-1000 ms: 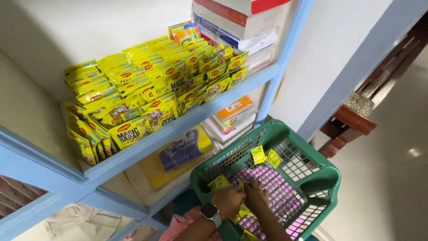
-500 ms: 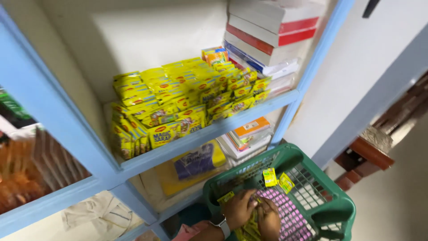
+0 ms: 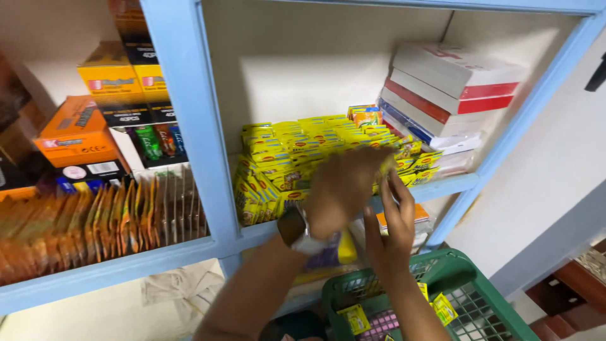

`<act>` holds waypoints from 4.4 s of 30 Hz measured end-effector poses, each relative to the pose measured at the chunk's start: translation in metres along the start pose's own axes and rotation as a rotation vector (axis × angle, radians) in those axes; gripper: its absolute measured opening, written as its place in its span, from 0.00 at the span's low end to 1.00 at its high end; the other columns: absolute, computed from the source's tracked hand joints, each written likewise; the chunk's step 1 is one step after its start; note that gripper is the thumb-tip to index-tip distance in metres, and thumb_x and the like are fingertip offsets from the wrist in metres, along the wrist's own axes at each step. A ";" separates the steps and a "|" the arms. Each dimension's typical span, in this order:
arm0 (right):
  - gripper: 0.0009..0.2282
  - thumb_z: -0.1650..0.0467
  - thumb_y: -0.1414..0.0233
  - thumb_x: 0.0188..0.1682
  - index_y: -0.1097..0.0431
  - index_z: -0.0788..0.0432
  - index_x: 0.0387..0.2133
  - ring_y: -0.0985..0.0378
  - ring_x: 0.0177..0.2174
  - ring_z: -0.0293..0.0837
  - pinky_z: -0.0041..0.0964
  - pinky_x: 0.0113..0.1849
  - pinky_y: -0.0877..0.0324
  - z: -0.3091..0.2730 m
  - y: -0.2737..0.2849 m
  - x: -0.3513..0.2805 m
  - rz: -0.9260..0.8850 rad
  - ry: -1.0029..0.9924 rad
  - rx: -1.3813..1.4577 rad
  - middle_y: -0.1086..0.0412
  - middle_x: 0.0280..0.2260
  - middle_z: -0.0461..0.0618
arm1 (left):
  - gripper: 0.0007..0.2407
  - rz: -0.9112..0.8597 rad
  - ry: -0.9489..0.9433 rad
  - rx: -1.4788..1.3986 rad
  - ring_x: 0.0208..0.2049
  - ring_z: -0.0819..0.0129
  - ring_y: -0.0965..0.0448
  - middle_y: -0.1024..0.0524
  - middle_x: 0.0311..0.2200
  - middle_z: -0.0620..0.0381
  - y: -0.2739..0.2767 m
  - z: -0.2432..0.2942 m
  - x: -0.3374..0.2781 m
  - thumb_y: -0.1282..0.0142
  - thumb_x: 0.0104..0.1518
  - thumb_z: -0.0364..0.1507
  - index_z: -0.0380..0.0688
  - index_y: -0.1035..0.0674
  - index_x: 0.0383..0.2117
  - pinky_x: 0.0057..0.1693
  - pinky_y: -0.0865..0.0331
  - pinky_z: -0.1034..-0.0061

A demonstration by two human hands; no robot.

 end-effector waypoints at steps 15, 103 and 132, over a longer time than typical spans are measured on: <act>0.15 0.62 0.56 0.53 0.26 0.50 0.47 0.46 0.65 0.52 0.82 0.57 0.61 -0.027 -0.072 0.076 -0.828 0.211 -0.302 0.28 0.51 0.46 | 0.06 -0.201 0.301 0.813 0.35 0.49 0.15 0.17 0.31 0.47 0.055 -0.093 0.056 0.40 0.52 0.24 0.47 0.18 0.35 0.37 0.22 0.58; 0.30 0.66 0.37 0.40 0.35 0.49 0.59 0.33 0.58 0.58 0.49 0.52 0.31 0.141 0.097 -0.399 -0.988 -0.872 -0.389 0.43 0.65 0.53 | 0.11 -0.784 0.158 -0.184 0.48 0.48 0.24 0.22 0.46 0.49 -0.231 0.010 -0.304 0.44 0.54 0.31 0.47 0.18 0.43 0.53 0.31 0.52; 0.25 0.81 0.49 0.35 0.25 0.54 0.48 0.33 0.55 0.57 0.49 0.56 0.38 0.041 0.060 -0.168 -0.119 -0.177 -0.400 0.33 0.56 0.59 | 0.18 -0.075 0.574 -0.747 0.41 0.48 0.17 0.20 0.42 0.43 -0.152 0.001 -0.177 0.34 0.56 0.31 0.43 0.25 0.51 0.46 0.23 0.61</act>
Point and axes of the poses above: each hand's wrist, its own x-axis towards the middle knuckle, its own y-axis out of the back of the hand, z = x × y, the point moved 1 cm from there along x, towards the middle knuckle
